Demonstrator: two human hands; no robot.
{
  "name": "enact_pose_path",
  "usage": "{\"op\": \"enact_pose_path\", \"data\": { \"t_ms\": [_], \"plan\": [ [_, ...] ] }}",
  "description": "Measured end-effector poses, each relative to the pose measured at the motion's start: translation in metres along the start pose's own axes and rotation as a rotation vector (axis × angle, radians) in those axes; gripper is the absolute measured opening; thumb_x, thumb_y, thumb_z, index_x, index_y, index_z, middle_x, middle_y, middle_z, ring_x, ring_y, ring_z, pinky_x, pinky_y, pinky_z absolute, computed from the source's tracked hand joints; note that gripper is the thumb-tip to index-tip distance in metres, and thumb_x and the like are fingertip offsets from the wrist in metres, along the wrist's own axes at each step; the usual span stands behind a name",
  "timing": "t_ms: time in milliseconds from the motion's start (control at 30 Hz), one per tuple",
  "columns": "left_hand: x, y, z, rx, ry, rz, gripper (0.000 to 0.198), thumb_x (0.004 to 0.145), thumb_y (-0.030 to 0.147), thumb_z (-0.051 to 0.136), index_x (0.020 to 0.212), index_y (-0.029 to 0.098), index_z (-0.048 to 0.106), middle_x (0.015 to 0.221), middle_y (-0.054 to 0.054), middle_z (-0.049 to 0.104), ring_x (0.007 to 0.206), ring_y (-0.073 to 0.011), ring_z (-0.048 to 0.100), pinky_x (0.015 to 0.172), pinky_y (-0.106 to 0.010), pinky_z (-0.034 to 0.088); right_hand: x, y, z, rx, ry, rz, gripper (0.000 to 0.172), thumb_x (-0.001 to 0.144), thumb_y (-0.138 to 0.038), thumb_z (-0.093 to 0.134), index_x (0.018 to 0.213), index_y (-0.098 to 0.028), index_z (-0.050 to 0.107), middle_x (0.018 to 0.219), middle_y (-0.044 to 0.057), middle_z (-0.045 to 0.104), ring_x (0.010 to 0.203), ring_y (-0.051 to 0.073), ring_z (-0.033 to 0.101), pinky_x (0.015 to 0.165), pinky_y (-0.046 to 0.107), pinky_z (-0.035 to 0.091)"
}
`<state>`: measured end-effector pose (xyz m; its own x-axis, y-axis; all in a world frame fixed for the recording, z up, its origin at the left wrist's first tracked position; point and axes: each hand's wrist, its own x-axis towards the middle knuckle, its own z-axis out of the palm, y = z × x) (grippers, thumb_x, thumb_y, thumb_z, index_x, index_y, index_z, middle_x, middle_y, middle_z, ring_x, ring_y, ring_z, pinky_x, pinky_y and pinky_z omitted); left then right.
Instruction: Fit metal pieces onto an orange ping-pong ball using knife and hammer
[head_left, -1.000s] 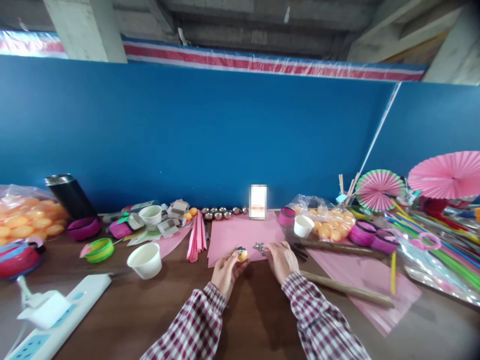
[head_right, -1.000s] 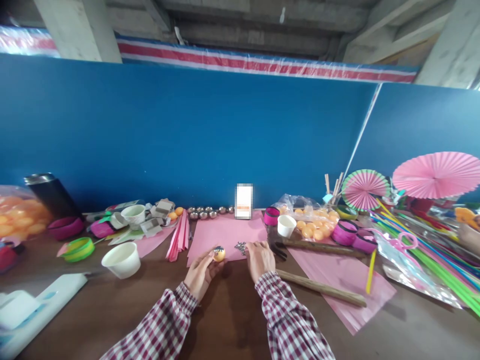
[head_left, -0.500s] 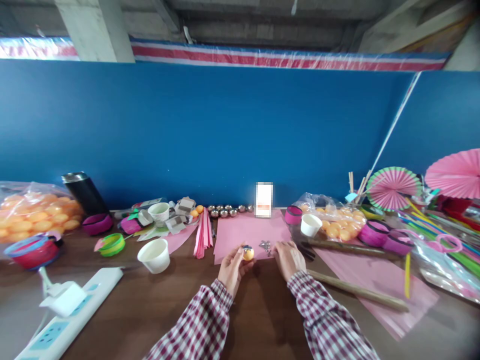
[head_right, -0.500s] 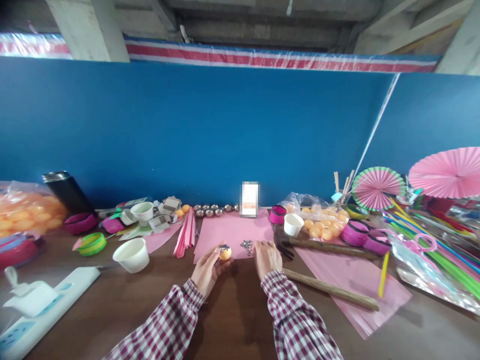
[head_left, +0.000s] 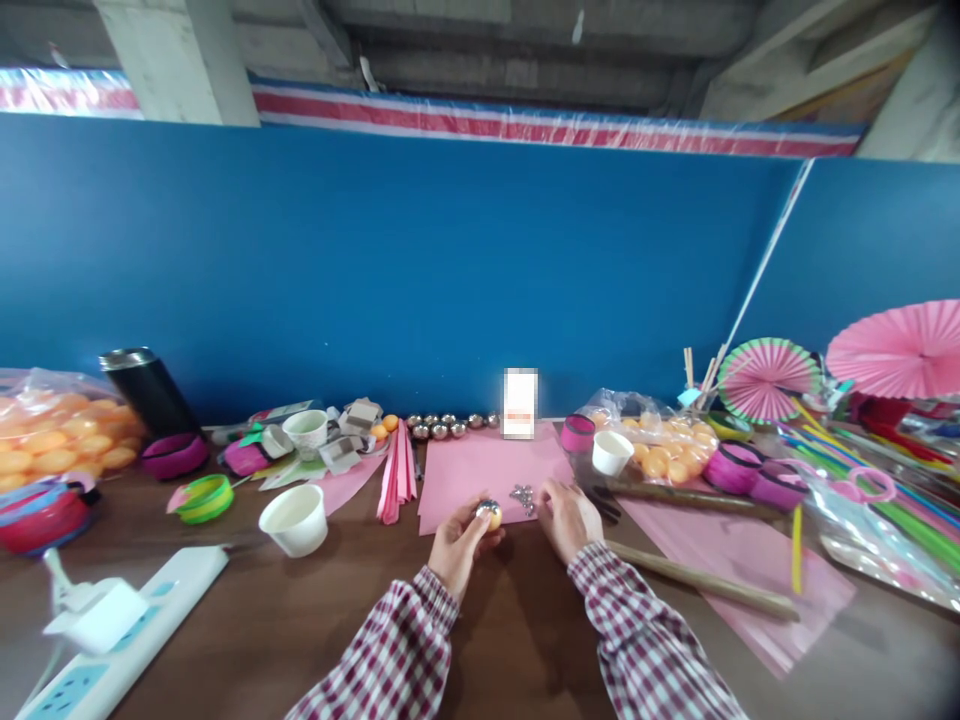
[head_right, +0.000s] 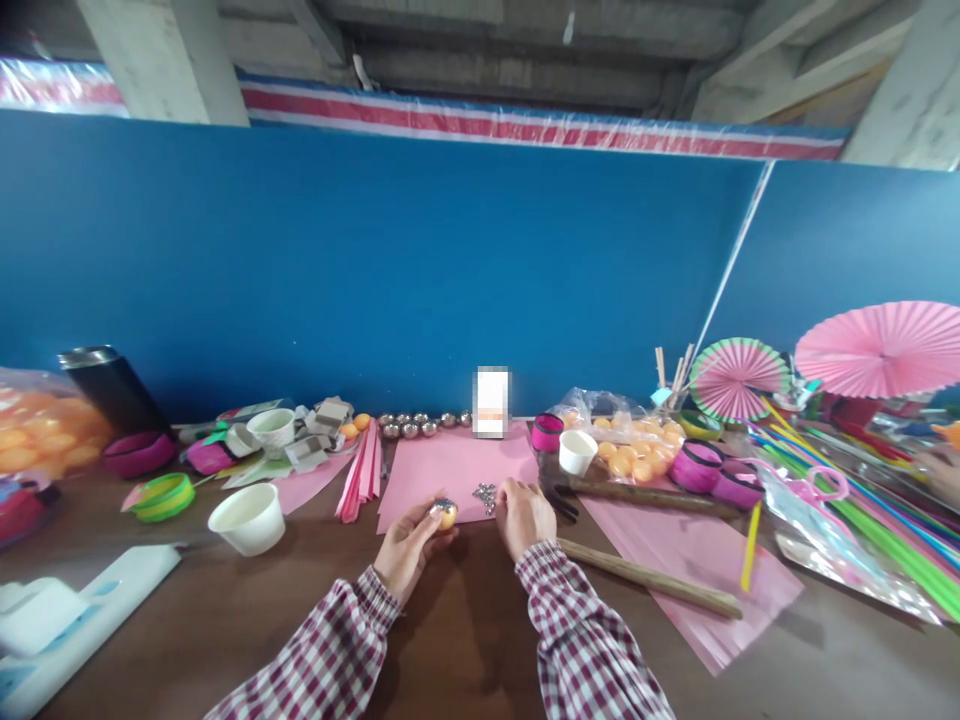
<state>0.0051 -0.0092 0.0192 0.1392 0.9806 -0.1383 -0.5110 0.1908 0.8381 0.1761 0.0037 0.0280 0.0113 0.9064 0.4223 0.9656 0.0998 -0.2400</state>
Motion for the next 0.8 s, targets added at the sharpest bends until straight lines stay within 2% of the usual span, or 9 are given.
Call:
{"op": "enact_pose_path", "data": {
  "t_ms": [133,400,467,533,667,800],
  "plan": [
    [-0.001,0.001,0.001,-0.061,0.005,0.046,0.044,0.06,0.022,0.069,0.103,0.016,0.058,0.085,-0.006,0.065,0.066,-0.0122,0.062,0.062,-0.023,0.05,-0.001,0.002,0.0,0.029,0.023,-0.008,0.015,0.079,-0.019,0.041,0.072,-0.021,0.054,0.065,0.0,0.059,0.064,0.014,0.048,0.059,0.023,0.029],
    [0.003,-0.001,-0.003,-0.2,0.032,0.036,0.037,0.063,0.022,0.066,0.099,0.014,0.06,0.083,-0.007,0.065,0.07,-0.0154,0.062,0.068,-0.029,0.05,-0.002,0.0,-0.007,0.144,0.109,-0.017,0.02,0.082,-0.024,0.039,0.08,-0.022,0.059,0.076,0.003,0.062,0.074,0.017,0.051,0.067,0.025,0.035],
    [0.003,-0.001,-0.003,-0.215,0.023,0.049,0.035,0.063,0.021,0.066,0.097,0.014,0.061,0.082,-0.006,0.065,0.072,-0.015,0.062,0.071,-0.03,0.049,-0.005,-0.008,-0.008,0.337,0.157,-0.006,0.02,0.082,-0.028,0.04,0.081,-0.02,0.058,0.078,0.004,0.062,0.074,0.017,0.053,0.067,0.026,0.038],
    [0.003,0.0,-0.003,-0.225,0.02,0.057,0.033,0.063,0.02,0.067,0.095,0.014,0.062,0.082,-0.006,0.065,0.073,-0.015,0.061,0.073,-0.031,0.049,-0.009,-0.018,-0.006,0.626,0.151,0.024,0.02,0.081,-0.031,0.043,0.082,-0.018,0.058,0.08,0.006,0.062,0.07,0.017,0.055,0.064,0.025,0.041],
    [0.004,0.0,-0.003,-0.214,0.028,0.063,0.032,0.061,0.021,0.068,0.092,0.014,0.061,0.085,-0.006,0.065,0.073,-0.0146,0.061,0.072,-0.03,0.049,-0.019,-0.039,-0.001,1.063,0.004,0.093,0.017,0.076,-0.033,0.051,0.079,-0.017,0.056,0.075,0.004,0.061,0.067,0.015,0.055,0.062,0.024,0.044],
    [0.006,-0.002,-0.004,-0.195,0.033,0.059,0.037,0.061,0.022,0.068,0.096,0.014,0.059,0.084,-0.005,0.065,0.072,-0.0138,0.061,0.073,-0.03,0.049,-0.023,-0.049,0.003,1.279,-0.101,0.185,0.018,0.072,-0.035,0.057,0.075,-0.017,0.055,0.067,0.0,0.057,0.06,0.012,0.052,0.057,0.023,0.043]
  ]
}}
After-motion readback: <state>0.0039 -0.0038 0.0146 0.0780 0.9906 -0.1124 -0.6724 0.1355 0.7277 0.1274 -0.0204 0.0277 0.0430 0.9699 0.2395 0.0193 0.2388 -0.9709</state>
